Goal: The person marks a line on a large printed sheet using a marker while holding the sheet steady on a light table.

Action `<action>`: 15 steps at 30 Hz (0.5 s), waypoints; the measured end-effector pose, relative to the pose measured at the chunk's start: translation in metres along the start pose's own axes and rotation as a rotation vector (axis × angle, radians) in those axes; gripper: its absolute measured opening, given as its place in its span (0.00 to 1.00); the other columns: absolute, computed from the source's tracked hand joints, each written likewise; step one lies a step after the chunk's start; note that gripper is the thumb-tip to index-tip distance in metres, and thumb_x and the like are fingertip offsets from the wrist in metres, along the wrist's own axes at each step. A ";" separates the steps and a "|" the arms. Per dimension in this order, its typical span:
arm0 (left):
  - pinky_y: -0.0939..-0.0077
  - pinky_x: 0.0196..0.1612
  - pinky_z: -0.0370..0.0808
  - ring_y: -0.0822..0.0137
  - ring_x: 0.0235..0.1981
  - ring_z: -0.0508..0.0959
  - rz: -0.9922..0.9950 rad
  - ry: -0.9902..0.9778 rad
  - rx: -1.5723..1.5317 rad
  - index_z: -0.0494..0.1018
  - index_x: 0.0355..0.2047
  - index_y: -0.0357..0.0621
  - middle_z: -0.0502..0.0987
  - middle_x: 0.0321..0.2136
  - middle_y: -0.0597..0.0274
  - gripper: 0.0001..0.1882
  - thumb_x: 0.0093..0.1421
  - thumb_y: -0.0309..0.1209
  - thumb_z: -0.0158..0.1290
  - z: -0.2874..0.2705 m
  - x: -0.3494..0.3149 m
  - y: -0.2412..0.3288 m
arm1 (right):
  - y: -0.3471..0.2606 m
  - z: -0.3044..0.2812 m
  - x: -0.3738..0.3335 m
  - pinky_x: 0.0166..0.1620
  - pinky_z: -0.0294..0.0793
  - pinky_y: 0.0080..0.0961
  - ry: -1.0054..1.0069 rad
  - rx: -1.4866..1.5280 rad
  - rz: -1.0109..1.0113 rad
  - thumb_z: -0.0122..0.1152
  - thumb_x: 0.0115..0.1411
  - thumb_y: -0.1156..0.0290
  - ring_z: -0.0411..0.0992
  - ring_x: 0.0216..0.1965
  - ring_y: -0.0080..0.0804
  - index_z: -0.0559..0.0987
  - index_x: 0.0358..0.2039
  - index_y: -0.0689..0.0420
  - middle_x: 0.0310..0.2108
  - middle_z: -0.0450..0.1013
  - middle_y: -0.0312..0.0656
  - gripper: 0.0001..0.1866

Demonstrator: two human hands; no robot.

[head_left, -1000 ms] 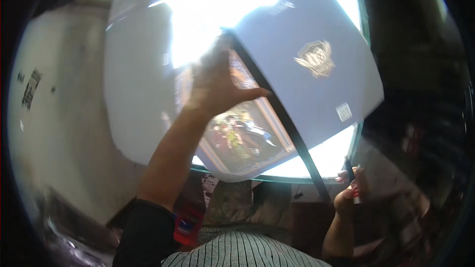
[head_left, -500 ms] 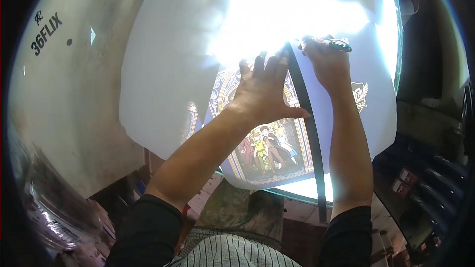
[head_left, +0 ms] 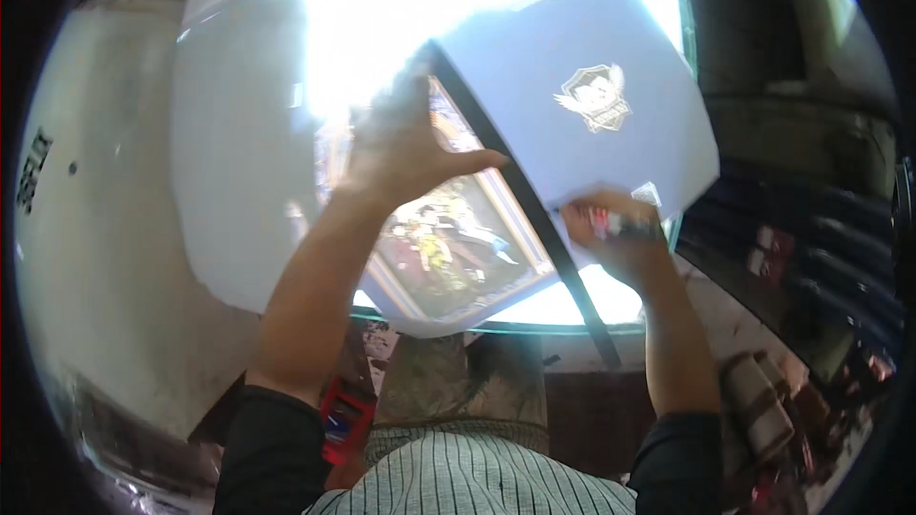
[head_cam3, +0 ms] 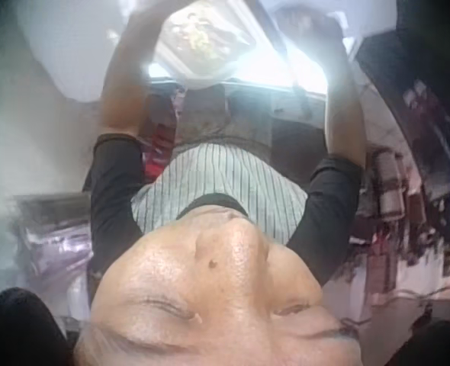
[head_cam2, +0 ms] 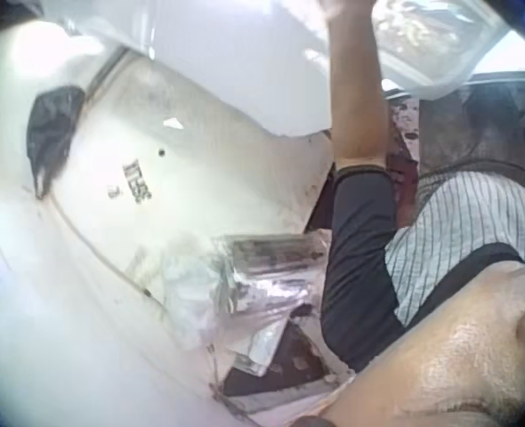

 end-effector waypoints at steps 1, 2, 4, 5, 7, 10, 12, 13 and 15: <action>0.32 0.70 0.38 0.39 0.72 0.41 -0.039 -0.108 -0.026 0.43 0.70 0.36 0.47 0.68 0.39 0.73 0.38 0.72 0.65 0.002 0.007 0.005 | 0.015 -0.009 -0.049 0.34 0.76 0.26 0.025 -0.010 0.012 0.67 0.55 0.75 0.77 0.27 0.31 0.83 0.34 0.62 0.27 0.79 0.44 0.06; 0.32 0.70 0.38 0.41 0.72 0.41 -0.056 -0.091 0.074 0.44 0.69 0.34 0.48 0.68 0.39 0.71 0.40 0.72 0.64 0.006 0.002 -0.006 | 0.013 -0.010 -0.077 0.32 0.74 0.27 -0.061 -0.040 0.160 0.66 0.55 0.75 0.76 0.25 0.30 0.81 0.31 0.61 0.24 0.78 0.41 0.04; 0.32 0.70 0.38 0.42 0.72 0.42 -0.016 -0.053 0.101 0.45 0.69 0.34 0.48 0.68 0.39 0.70 0.42 0.73 0.61 0.008 0.001 -0.004 | 0.016 -0.027 -0.152 0.27 0.70 0.30 -0.089 -0.125 0.142 0.65 0.55 0.76 0.73 0.21 0.30 0.78 0.30 0.58 0.20 0.74 0.40 0.04; 0.33 0.69 0.37 0.43 0.72 0.42 -0.004 -0.054 0.092 0.45 0.69 0.34 0.47 0.68 0.39 0.70 0.43 0.74 0.60 0.010 0.004 0.002 | 0.007 -0.039 -0.181 0.28 0.71 0.32 -0.050 -0.235 0.176 0.65 0.55 0.77 0.73 0.21 0.35 0.78 0.32 0.57 0.20 0.75 0.41 0.04; 0.32 0.69 0.37 0.43 0.72 0.43 0.053 -0.038 0.032 0.45 0.69 0.35 0.47 0.68 0.40 0.69 0.44 0.74 0.59 0.013 0.009 0.013 | 0.007 -0.040 -0.230 0.30 0.72 0.33 0.078 -0.254 0.249 0.68 0.56 0.74 0.75 0.23 0.41 0.77 0.38 0.57 0.25 0.77 0.43 0.10; 0.34 0.69 0.40 0.42 0.71 0.46 0.126 0.039 0.032 0.46 0.69 0.35 0.50 0.68 0.40 0.65 0.47 0.73 0.57 0.013 0.006 -0.001 | 0.005 -0.017 -0.246 0.33 0.75 0.38 0.269 -0.624 0.305 0.71 0.56 0.71 0.76 0.27 0.44 0.72 0.50 0.58 0.33 0.77 0.47 0.24; 0.36 0.68 0.43 0.42 0.70 0.49 0.176 0.106 0.057 0.47 0.69 0.35 0.52 0.67 0.40 0.63 0.50 0.71 0.57 0.009 0.004 -0.003 | 0.008 0.011 -0.243 0.33 0.75 0.38 0.293 -0.540 0.321 0.69 0.56 0.74 0.75 0.28 0.44 0.72 0.51 0.59 0.32 0.75 0.47 0.23; 0.38 0.67 0.45 0.42 0.69 0.52 0.205 0.137 0.038 0.49 0.68 0.34 0.54 0.66 0.40 0.60 0.51 0.69 0.58 0.006 0.003 0.002 | 0.015 0.020 -0.248 0.32 0.75 0.38 0.308 -0.474 0.340 0.67 0.56 0.77 0.75 0.29 0.43 0.72 0.51 0.60 0.31 0.74 0.47 0.22; 0.41 0.66 0.48 0.43 0.67 0.55 0.235 0.165 0.029 0.51 0.66 0.34 0.56 0.65 0.40 0.57 0.53 0.67 0.58 0.005 0.001 0.006 | 0.023 0.034 -0.256 0.31 0.74 0.38 0.300 -0.451 0.281 0.63 0.54 0.83 0.74 0.29 0.43 0.72 0.53 0.59 0.29 0.71 0.46 0.25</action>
Point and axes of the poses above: each hand's wrist, its own x-axis towards the middle knuckle, its own z-axis out of the palm, y = z × x, the point moved 9 cm from there along x, towards the middle knuckle
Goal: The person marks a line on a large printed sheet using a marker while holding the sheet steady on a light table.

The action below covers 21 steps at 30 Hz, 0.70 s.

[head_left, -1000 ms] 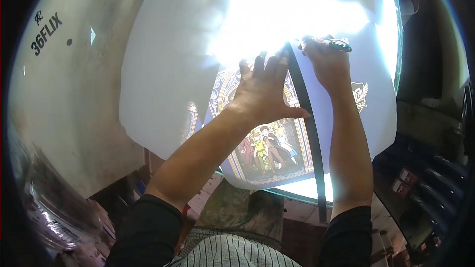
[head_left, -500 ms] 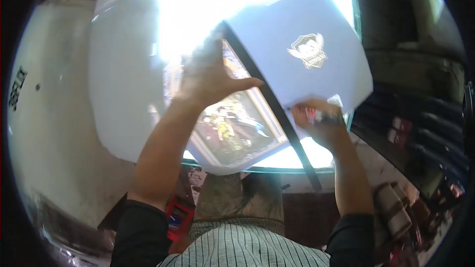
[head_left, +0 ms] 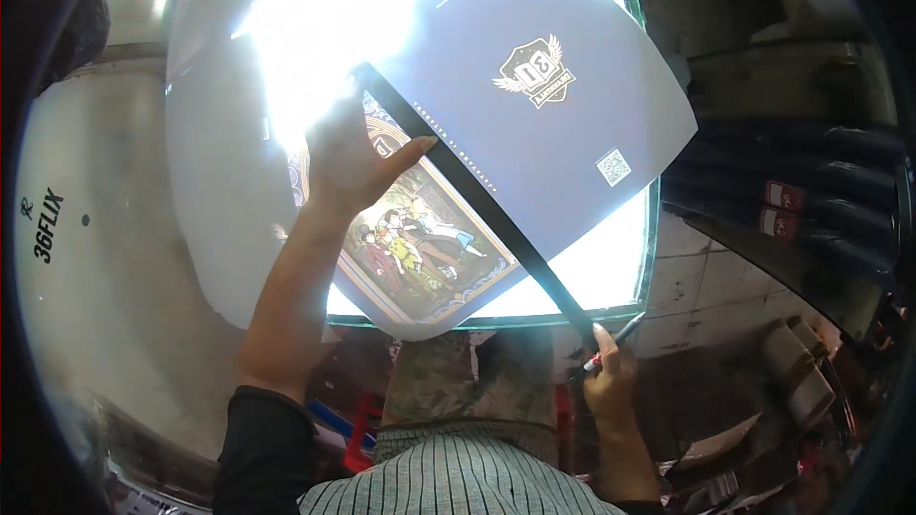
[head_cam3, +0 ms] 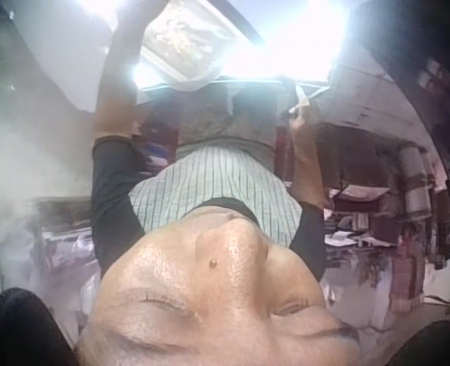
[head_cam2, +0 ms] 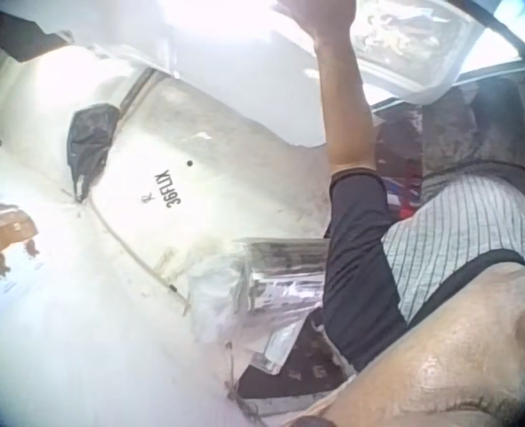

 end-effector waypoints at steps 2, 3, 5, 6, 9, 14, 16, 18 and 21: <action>0.44 0.65 0.52 0.42 0.65 0.58 0.021 0.096 -0.055 0.55 0.63 0.34 0.59 0.64 0.39 0.53 0.53 0.63 0.61 -0.006 -0.002 0.000 | -0.006 0.005 0.000 0.30 0.72 0.38 -0.001 0.049 -0.010 0.60 0.50 0.86 0.72 0.28 0.43 0.73 0.56 0.57 0.29 0.70 0.46 0.30; 0.44 0.65 0.52 0.42 0.65 0.58 0.023 0.093 -0.052 0.55 0.63 0.34 0.59 0.64 0.39 0.53 0.53 0.63 0.61 -0.007 -0.001 0.003 | -0.001 0.007 -0.003 0.28 0.69 0.38 0.006 0.077 0.011 0.61 0.49 0.87 0.69 0.26 0.42 0.73 0.59 0.53 0.27 0.68 0.45 0.34; 0.42 0.66 0.51 0.42 0.66 0.57 -0.007 0.057 -0.087 0.57 0.61 0.34 0.58 0.64 0.38 0.52 0.52 0.63 0.62 -0.007 0.002 0.006 | 0.001 0.008 -0.006 0.28 0.68 0.37 0.008 0.080 0.015 0.61 0.48 0.87 0.68 0.25 0.41 0.73 0.59 0.53 0.26 0.67 0.44 0.35; 0.42 0.66 0.51 0.42 0.66 0.57 -0.008 0.056 -0.085 0.57 0.61 0.34 0.58 0.64 0.38 0.52 0.52 0.63 0.62 -0.006 0.001 0.004 | 0.001 0.009 -0.006 0.28 0.67 0.37 0.010 0.082 0.014 0.61 0.48 0.87 0.67 0.25 0.41 0.73 0.60 0.52 0.26 0.66 0.43 0.36; 0.41 0.66 0.49 0.41 0.66 0.55 0.015 0.047 -0.064 0.55 0.62 0.33 0.56 0.64 0.36 0.55 0.50 0.65 0.62 -0.004 -0.001 0.002 | -0.001 0.008 -0.003 0.28 0.67 0.36 0.011 0.076 0.006 0.61 0.47 0.88 0.66 0.25 0.40 0.74 0.60 0.51 0.26 0.65 0.43 0.37; 0.38 0.67 0.46 0.42 0.68 0.54 0.008 0.032 -0.034 0.53 0.64 0.33 0.54 0.65 0.37 0.60 0.47 0.69 0.61 0.000 -0.003 -0.001 | 0.004 0.007 -0.001 0.29 0.68 0.38 -0.003 0.076 0.036 0.61 0.48 0.87 0.68 0.26 0.42 0.74 0.60 0.50 0.27 0.66 0.44 0.36; 0.38 0.67 0.46 0.42 0.68 0.53 0.003 0.028 -0.022 0.53 0.64 0.34 0.54 0.65 0.38 0.60 0.47 0.69 0.61 0.000 -0.003 -0.003 | 0.002 0.006 0.002 0.29 0.69 0.38 0.000 0.064 0.025 0.61 0.48 0.87 0.69 0.26 0.42 0.75 0.60 0.50 0.27 0.66 0.44 0.36; 0.38 0.68 0.46 0.42 0.68 0.53 -0.001 0.025 -0.012 0.53 0.64 0.34 0.54 0.66 0.38 0.61 0.46 0.69 0.61 0.001 -0.003 -0.003 | 0.000 0.005 0.004 0.29 0.70 0.38 -0.007 0.057 0.023 0.61 0.49 0.87 0.70 0.27 0.43 0.75 0.60 0.50 0.28 0.66 0.45 0.36; 0.39 0.68 0.45 0.43 0.68 0.52 -0.013 0.002 -0.028 0.52 0.64 0.34 0.54 0.66 0.39 0.61 0.46 0.69 0.61 0.000 -0.002 -0.001 | 0.001 0.004 0.006 0.29 0.69 0.37 -0.005 0.049 0.017 0.62 0.49 0.86 0.69 0.26 0.41 0.75 0.60 0.50 0.28 0.66 0.44 0.35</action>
Point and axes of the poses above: each hand's wrist, its own x-axis towards the middle knuckle, its own z-axis out of the palm, y = z × x, the point moved 9 cm from there along x, towards the middle knuckle
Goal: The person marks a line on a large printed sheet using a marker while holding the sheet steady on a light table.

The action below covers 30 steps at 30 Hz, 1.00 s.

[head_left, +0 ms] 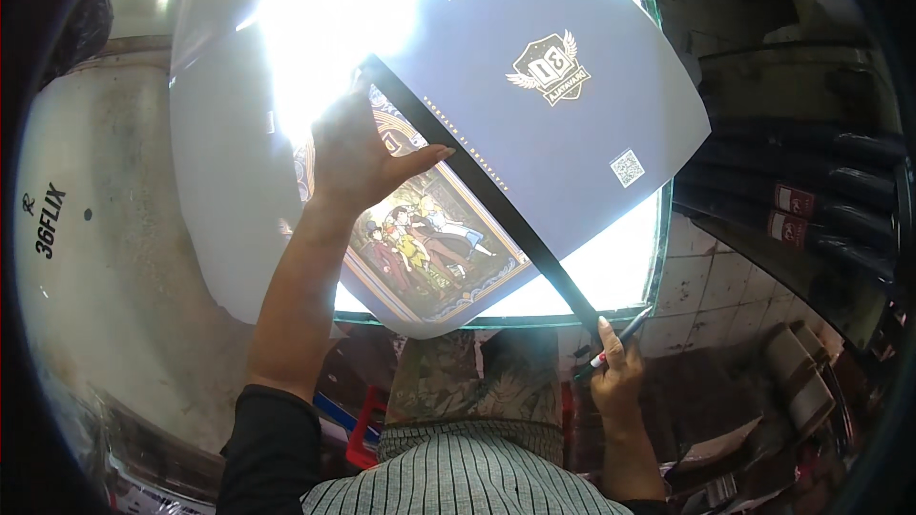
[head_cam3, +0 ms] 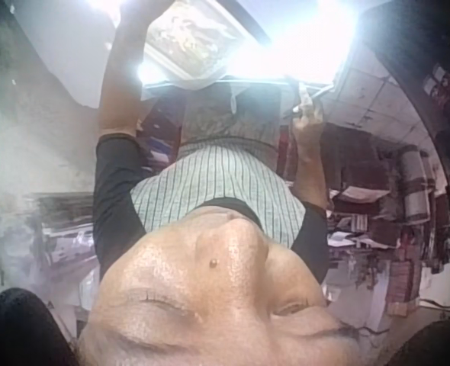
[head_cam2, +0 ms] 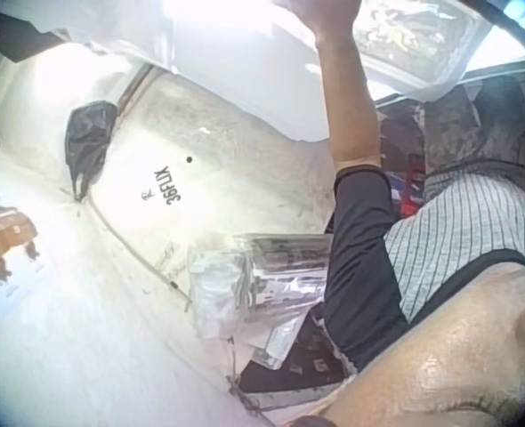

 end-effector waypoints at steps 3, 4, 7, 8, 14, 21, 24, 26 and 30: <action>0.39 0.68 0.45 0.43 0.69 0.52 -0.045 -0.065 -0.020 0.52 0.65 0.35 0.54 0.65 0.39 0.61 0.46 0.70 0.61 0.002 0.002 0.000 | 0.003 0.002 -0.002 0.28 0.68 0.36 -0.037 -0.015 0.006 0.62 0.49 0.86 0.68 0.25 0.40 0.75 0.60 0.50 0.27 0.65 0.44 0.35; 0.39 0.68 0.45 0.43 0.69 0.52 -0.036 -0.052 -0.014 0.52 0.64 0.35 0.54 0.65 0.39 0.61 0.46 0.70 0.61 0.001 0.001 -0.001 | 0.002 0.002 -0.001 0.28 0.68 0.36 -0.037 -0.014 0.006 0.62 0.49 0.86 0.68 0.25 0.40 0.75 0.60 0.50 0.27 0.65 0.44 0.35; 0.39 0.68 0.46 0.43 0.69 0.52 -0.025 -0.043 -0.022 0.52 0.64 0.35 0.54 0.65 0.39 0.61 0.46 0.70 0.61 0.000 0.002 0.000 | 0.001 0.001 0.000 0.27 0.67 0.35 -0.025 0.014 0.003 0.62 0.49 0.86 0.66 0.25 0.39 0.75 0.60 0.50 0.27 0.65 0.43 0.35; 0.39 0.68 0.46 0.43 0.68 0.52 -0.023 -0.046 -0.035 0.52 0.64 0.35 0.54 0.65 0.38 0.61 0.46 0.71 0.61 0.001 0.003 0.000 | 0.001 0.000 0.000 0.27 0.67 0.35 -0.024 0.008 -0.001 0.62 0.48 0.86 0.66 0.24 0.38 0.76 0.60 0.51 0.26 0.64 0.43 0.35; 0.39 0.67 0.47 0.42 0.68 0.52 0.021 -0.009 -0.008 0.52 0.64 0.34 0.53 0.65 0.36 0.61 0.47 0.71 0.59 0.002 0.003 0.000 | -0.001 0.000 -0.001 0.26 0.67 0.34 -0.024 0.004 -0.023 0.62 0.47 0.87 0.65 0.24 0.37 0.76 0.59 0.53 0.25 0.64 0.42 0.36; 0.39 0.67 0.47 0.41 0.68 0.53 0.032 0.022 0.010 0.52 0.64 0.33 0.54 0.65 0.35 0.61 0.47 0.72 0.59 0.000 0.002 0.000 | 0.003 0.003 -0.004 0.26 0.67 0.34 -0.057 0.013 0.009 0.63 0.45 0.87 0.66 0.24 0.38 0.76 0.59 0.54 0.27 0.65 0.45 0.36; 0.39 0.67 0.47 0.41 0.68 0.53 -0.005 -0.021 -0.007 0.52 0.64 0.33 0.54 0.65 0.35 0.62 0.47 0.72 0.59 0.002 0.002 0.000 | 0.003 0.003 -0.004 0.27 0.69 0.35 -0.055 0.018 0.023 0.62 0.45 0.88 0.67 0.25 0.39 0.76 0.60 0.53 0.27 0.65 0.45 0.37; 0.39 0.67 0.47 0.41 0.68 0.53 0.007 0.000 0.007 0.52 0.64 0.33 0.54 0.65 0.35 0.62 0.47 0.72 0.59 0.002 0.001 -0.001 | 0.003 0.003 -0.003 0.27 0.70 0.35 -0.035 0.037 0.020 0.62 0.45 0.88 0.68 0.25 0.40 0.76 0.60 0.52 0.28 0.66 0.45 0.38; 0.39 0.67 0.47 0.42 0.68 0.52 -0.012 -0.031 0.012 0.52 0.64 0.33 0.53 0.65 0.36 0.62 0.46 0.72 0.59 0.003 0.002 -0.002 | 0.005 0.002 -0.004 0.29 0.74 0.36 -0.047 0.060 0.064 0.60 0.46 0.88 0.72 0.28 0.43 0.76 0.60 0.50 0.30 0.68 0.48 0.38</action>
Point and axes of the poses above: each hand's wrist, its own x-axis towards the middle knuckle, its own z-axis out of the palm, y = z × x, the point moved 9 cm from there along x, towards the middle knuckle
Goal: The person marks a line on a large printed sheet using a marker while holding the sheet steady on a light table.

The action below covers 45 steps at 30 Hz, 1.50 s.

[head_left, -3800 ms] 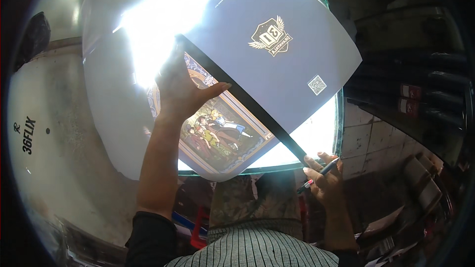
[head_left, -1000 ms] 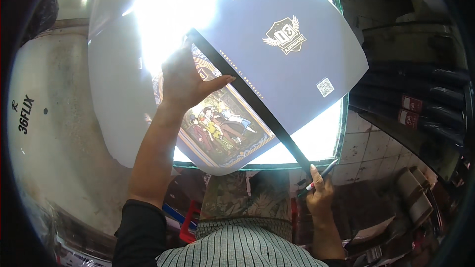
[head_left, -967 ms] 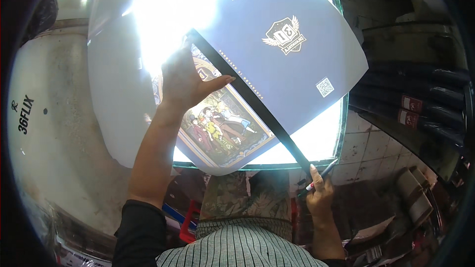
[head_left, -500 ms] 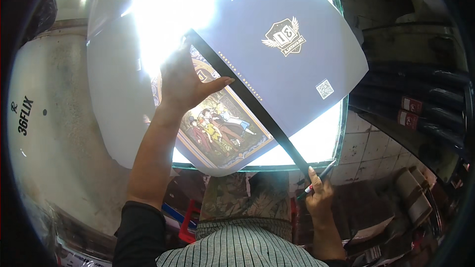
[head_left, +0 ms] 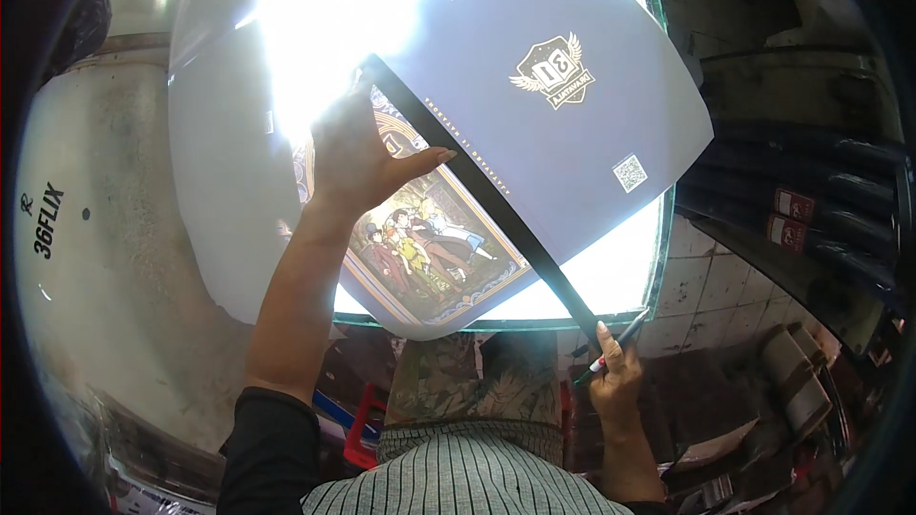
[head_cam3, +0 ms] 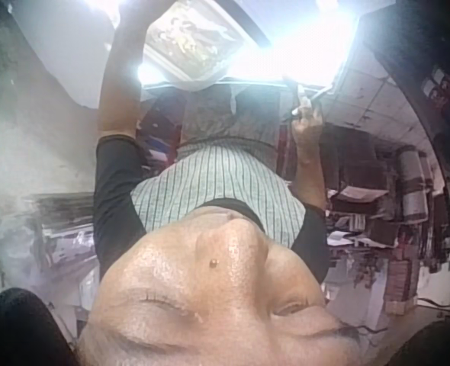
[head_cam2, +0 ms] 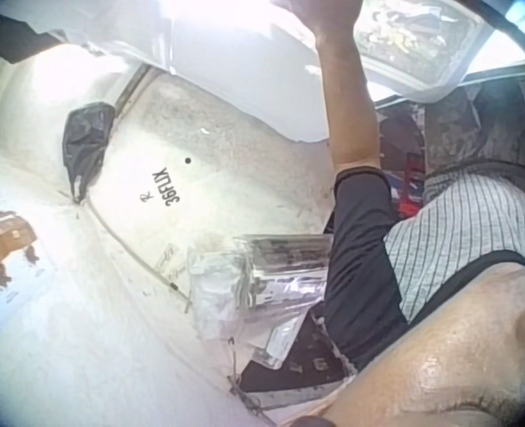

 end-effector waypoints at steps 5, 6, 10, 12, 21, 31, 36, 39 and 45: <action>0.40 0.68 0.47 0.42 0.69 0.52 0.017 0.023 0.009 0.52 0.64 0.34 0.53 0.65 0.36 0.62 0.47 0.72 0.59 -0.002 0.000 0.000 | -0.006 -0.003 0.006 0.29 0.74 0.37 0.020 -0.001 -0.030 0.58 0.47 0.89 0.72 0.28 0.43 0.76 0.59 0.51 0.31 0.69 0.48 0.37; 0.40 0.68 0.47 0.42 0.69 0.52 0.017 0.023 0.008 0.52 0.64 0.34 0.53 0.65 0.36 0.62 0.47 0.72 0.59 -0.001 -0.001 0.000 | -0.007 -0.003 0.007 0.29 0.74 0.37 0.025 0.009 -0.039 0.58 0.47 0.90 0.72 0.27 0.43 0.76 0.59 0.51 0.31 0.69 0.48 0.37; 0.39 0.68 0.46 0.42 0.69 0.51 0.009 0.014 0.010 0.51 0.65 0.34 0.53 0.65 0.37 0.62 0.47 0.72 0.58 -0.002 0.000 0.001 | -0.008 -0.005 0.007 0.28 0.74 0.36 0.026 0.010 -0.042 0.57 0.47 0.90 0.71 0.27 0.41 0.76 0.60 0.52 0.31 0.69 0.48 0.37; 0.39 0.68 0.45 0.42 0.69 0.51 -0.001 -0.002 -0.001 0.51 0.65 0.34 0.53 0.65 0.37 0.62 0.47 0.73 0.58 -0.001 0.000 0.001 | -0.005 -0.002 0.005 0.28 0.74 0.35 -0.010 0.025 -0.012 0.57 0.47 0.91 0.71 0.27 0.40 0.76 0.60 0.52 0.31 0.69 0.47 0.37; 0.39 0.68 0.46 0.41 0.68 0.52 0.029 0.052 0.033 0.52 0.64 0.33 0.54 0.65 0.36 0.62 0.46 0.72 0.59 0.002 -0.003 -0.005 | -0.006 -0.003 0.007 0.29 0.75 0.35 0.007 0.057 -0.031 0.55 0.46 0.90 0.75 0.30 0.45 0.76 0.59 0.54 0.34 0.71 0.51 0.37; 0.31 0.67 0.39 0.39 0.68 0.51 0.047 0.103 0.081 0.55 0.62 0.30 0.54 0.64 0.34 0.65 0.43 0.76 0.57 0.000 -0.004 -0.003 | -0.001 -0.004 -0.002 0.30 0.76 0.41 0.050 -0.022 -0.029 0.51 0.47 0.87 0.75 0.28 0.53 0.77 0.57 0.57 0.33 0.73 0.55 0.33; 0.38 0.66 0.45 0.42 0.69 0.53 0.021 0.084 0.148 0.53 0.65 0.30 0.54 0.65 0.32 0.67 0.43 0.76 0.57 -0.001 -0.007 -0.007 | -0.001 -0.002 -0.002 0.34 0.74 0.34 0.026 0.033 0.012 0.45 0.48 0.91 0.73 0.32 0.47 0.77 0.58 0.56 0.37 0.72 0.55 0.36; 0.38 0.66 0.44 0.42 0.69 0.52 0.037 0.102 0.137 0.53 0.64 0.28 0.55 0.65 0.32 0.67 0.43 0.77 0.56 -0.002 -0.009 -0.009 | 0.006 0.004 -0.005 0.35 0.74 0.33 -0.059 -0.008 0.063 0.44 0.49 0.92 0.73 0.32 0.46 0.77 0.58 0.57 0.38 0.72 0.55 0.35; 0.30 0.66 0.41 0.37 0.67 0.52 0.085 0.137 0.115 0.55 0.62 0.30 0.55 0.62 0.32 0.65 0.43 0.77 0.57 -0.002 -0.010 -0.008 | 0.001 0.004 -0.001 0.36 0.74 0.33 -0.050 0.064 0.068 0.44 0.48 0.92 0.73 0.34 0.48 0.76 0.58 0.59 0.41 0.72 0.59 0.35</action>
Point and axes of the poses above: each hand's wrist, its own x-axis towards the middle knuckle, its own z-axis out of the palm, y = z × x, the point moved 9 cm from there along x, towards the middle knuckle
